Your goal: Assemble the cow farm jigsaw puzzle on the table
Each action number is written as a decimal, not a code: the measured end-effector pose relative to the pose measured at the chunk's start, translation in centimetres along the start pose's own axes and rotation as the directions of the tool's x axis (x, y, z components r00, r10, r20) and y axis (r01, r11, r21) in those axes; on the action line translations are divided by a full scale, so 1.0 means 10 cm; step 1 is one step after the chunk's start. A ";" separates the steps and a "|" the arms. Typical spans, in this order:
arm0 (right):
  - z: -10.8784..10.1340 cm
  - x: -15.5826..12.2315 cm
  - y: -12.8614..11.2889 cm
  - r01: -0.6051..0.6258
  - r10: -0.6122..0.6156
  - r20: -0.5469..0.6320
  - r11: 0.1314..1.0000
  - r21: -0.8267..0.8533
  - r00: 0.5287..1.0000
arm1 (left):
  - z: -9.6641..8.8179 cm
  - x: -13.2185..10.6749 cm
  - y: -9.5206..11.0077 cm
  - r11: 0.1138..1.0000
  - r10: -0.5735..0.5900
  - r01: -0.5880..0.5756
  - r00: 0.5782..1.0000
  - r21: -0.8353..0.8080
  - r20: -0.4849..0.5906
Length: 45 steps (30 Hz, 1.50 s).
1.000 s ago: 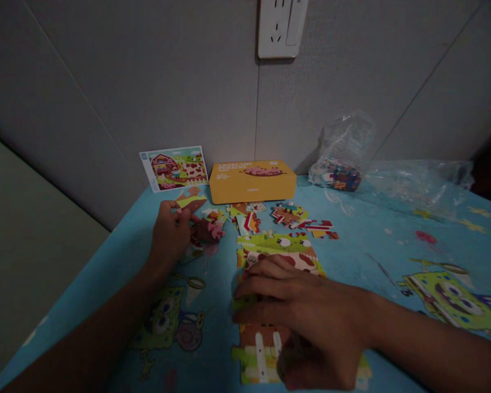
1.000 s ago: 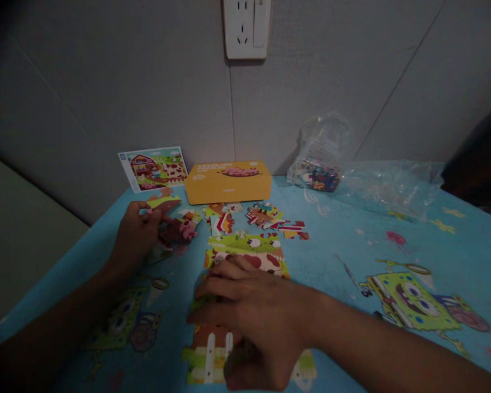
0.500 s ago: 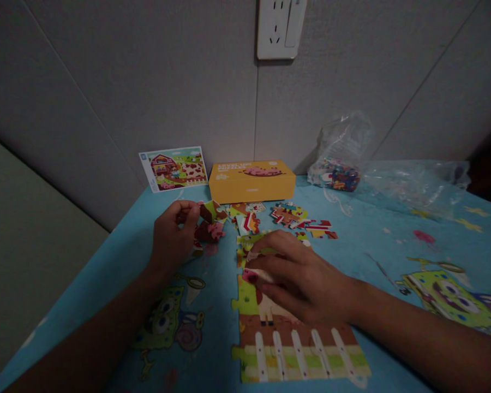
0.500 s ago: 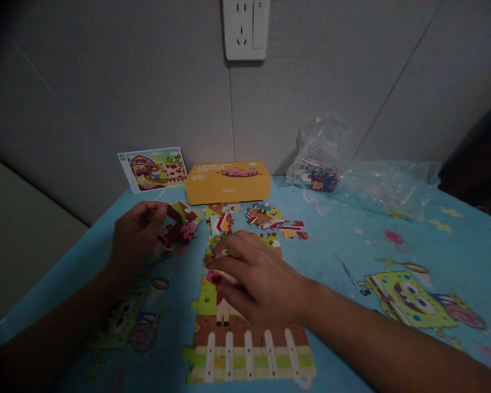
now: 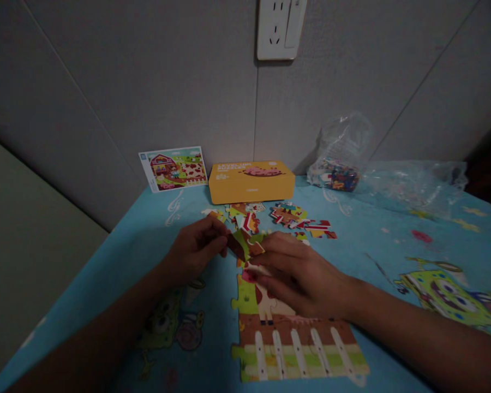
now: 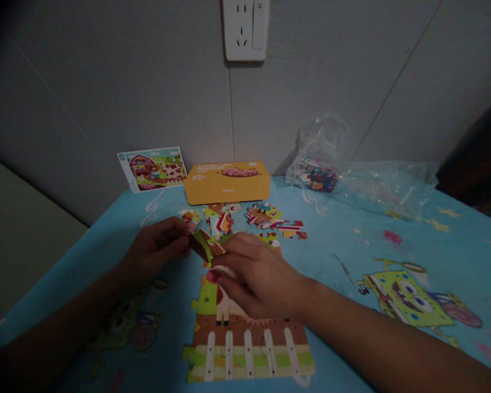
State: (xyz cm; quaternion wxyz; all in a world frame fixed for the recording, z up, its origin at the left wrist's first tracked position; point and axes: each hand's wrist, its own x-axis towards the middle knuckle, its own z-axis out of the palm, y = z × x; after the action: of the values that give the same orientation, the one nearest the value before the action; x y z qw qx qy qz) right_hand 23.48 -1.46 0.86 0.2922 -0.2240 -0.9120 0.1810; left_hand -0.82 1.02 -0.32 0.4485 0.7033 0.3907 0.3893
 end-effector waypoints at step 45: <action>0.01 -0.11 -0.05 -0.045 0.016 0.393 0.997 0.065 0.919 | -0.23 -0.14 0.26 0.661 -0.507 0.742 0.339 0.106 0.792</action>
State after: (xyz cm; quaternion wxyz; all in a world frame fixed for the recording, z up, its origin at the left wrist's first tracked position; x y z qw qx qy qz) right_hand 24.08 -2.45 0.48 0.1090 -0.1866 -0.9412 0.2596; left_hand -2.90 -0.24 2.56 0.7757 0.5191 0.3433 -0.1044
